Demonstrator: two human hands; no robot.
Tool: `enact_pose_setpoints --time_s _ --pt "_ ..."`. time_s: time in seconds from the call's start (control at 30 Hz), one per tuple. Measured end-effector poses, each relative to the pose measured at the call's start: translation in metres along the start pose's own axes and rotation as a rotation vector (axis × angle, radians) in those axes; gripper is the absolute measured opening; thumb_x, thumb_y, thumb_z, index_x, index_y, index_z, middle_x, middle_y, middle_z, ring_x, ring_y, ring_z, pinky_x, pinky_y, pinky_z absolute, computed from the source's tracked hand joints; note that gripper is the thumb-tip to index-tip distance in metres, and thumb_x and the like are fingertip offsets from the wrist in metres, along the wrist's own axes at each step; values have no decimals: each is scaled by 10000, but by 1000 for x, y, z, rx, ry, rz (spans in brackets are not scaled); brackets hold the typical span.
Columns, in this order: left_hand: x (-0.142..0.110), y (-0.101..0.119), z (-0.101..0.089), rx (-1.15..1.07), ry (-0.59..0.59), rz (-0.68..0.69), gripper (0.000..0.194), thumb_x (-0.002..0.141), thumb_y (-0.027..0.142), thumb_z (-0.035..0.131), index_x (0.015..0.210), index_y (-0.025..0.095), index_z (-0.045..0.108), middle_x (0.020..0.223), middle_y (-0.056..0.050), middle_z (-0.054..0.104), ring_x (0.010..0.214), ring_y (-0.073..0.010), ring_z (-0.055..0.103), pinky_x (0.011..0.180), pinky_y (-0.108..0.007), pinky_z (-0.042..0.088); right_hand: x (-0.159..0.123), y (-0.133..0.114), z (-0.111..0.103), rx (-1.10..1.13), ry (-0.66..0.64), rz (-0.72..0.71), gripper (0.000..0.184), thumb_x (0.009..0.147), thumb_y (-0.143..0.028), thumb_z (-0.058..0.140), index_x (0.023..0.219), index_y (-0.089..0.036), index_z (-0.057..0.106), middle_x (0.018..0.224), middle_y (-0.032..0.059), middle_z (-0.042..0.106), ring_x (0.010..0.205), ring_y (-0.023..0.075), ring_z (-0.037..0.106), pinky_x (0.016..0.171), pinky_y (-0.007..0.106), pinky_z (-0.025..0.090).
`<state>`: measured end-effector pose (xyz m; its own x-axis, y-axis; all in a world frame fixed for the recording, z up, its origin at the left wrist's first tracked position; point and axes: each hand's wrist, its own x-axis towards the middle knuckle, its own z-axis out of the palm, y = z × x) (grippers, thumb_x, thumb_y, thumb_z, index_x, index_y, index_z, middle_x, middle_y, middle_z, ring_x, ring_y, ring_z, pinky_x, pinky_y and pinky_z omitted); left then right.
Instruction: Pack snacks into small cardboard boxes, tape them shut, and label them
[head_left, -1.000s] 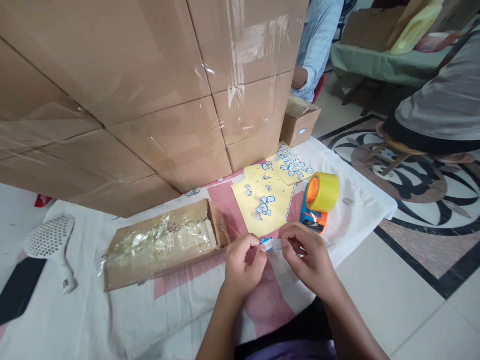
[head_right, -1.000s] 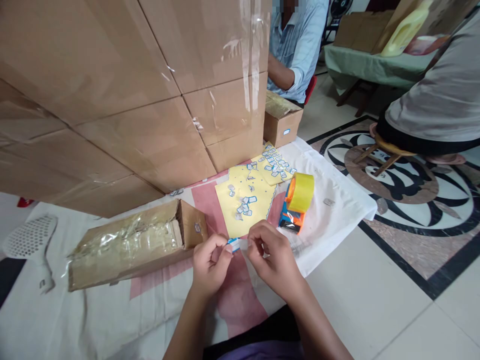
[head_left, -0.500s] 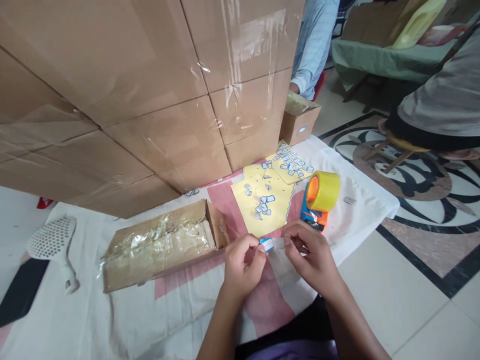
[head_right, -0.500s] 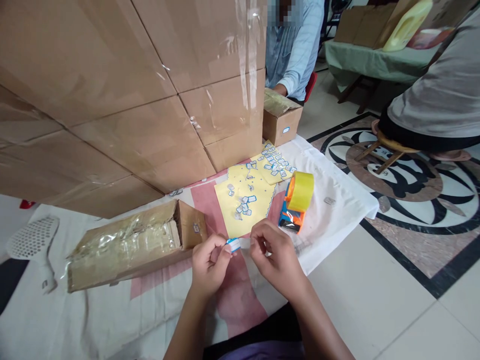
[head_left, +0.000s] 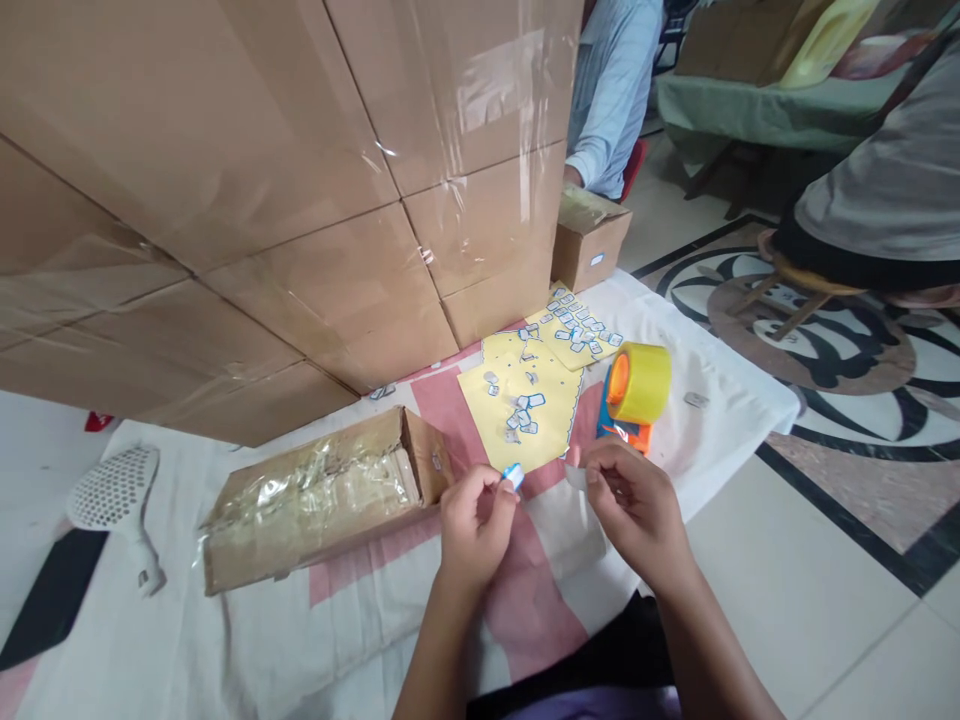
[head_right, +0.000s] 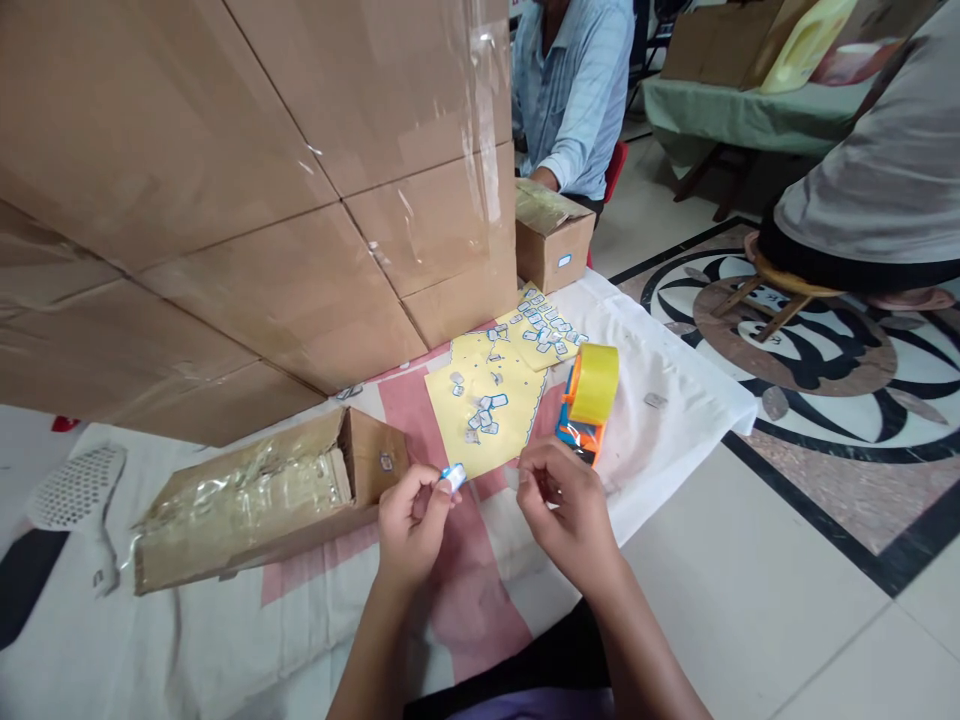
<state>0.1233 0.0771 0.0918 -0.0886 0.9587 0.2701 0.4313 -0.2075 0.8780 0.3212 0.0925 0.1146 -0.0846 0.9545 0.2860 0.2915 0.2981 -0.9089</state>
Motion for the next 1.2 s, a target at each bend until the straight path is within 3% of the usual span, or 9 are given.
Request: enact_pose_setpoints --time_s 0.1,0.2,0.3,0.5,0.63,0.77,0.97,1.1,1.2 --pt "17 8 2 171 -186 -98 266 976 308 525 729 211 542 600 36 581 537 -121 522 554 -242 347 -1 5 -5 11 24 0 185 997 -221 529 812 -217 539 830 45 584 686 161 530 534 275 385" --pt "42 24 14 400 -412 -90 234 968 301 507 761 223 583 679 7 645 622 -153 581 586 -269 319 -4 10 -5 18 8 -1 179 998 -213 523 820 -219 535 838 43 586 698 164 530 549 280 384" --pt "64 34 32 532 -501 -85 212 951 314 508 794 239 629 791 -10 717 720 -168 632 615 -282 328 -7 13 -2 22 0 -6 170 999 -205 516 830 -220 533 837 33 576 693 161 516 565 280 385" --pt "79 18 58 715 -487 -296 196 839 292 581 679 216 665 722 -59 734 675 -216 671 565 -292 337 -12 13 1 46 86 -44 178 1003 -212 498 826 -226 509 845 32 565 696 162 513 552 265 383" --pt "75 8 62 813 -466 -339 240 899 307 543 916 173 740 919 -152 781 875 -297 738 655 -321 417 -14 12 0 44 92 -61 202 1014 -233 487 813 -226 495 827 26 555 668 156 496 540 259 376" --pt "72 13 57 841 -424 -343 319 910 365 600 1095 123 697 1002 -207 771 945 -349 744 700 -346 447 -16 11 0 22 96 -67 214 1025 -256 480 813 -225 490 818 28 555 670 160 505 549 262 392" --pt "37 28 37 642 -293 -201 264 1023 254 405 1139 229 640 969 -79 785 905 -259 755 711 -316 470 -21 12 1 -5 114 -92 212 1036 -297 487 838 -227 520 840 47 577 734 186 566 561 270 429" --pt "-1 22 25 241 2 50 316 956 91 387 1130 225 613 1042 -72 761 967 -220 740 807 -324 546 -25 9 8 -50 80 -101 216 1035 -279 488 829 -225 527 810 34 577 677 172 533 555 271 418" --pt "-22 17 18 137 3 214 369 883 60 473 1168 239 623 1094 -76 734 1012 -218 719 868 -339 580 -27 4 18 -60 42 -118 223 1034 -284 492 824 -223 539 798 30 582 663 170 532 549 271 420"
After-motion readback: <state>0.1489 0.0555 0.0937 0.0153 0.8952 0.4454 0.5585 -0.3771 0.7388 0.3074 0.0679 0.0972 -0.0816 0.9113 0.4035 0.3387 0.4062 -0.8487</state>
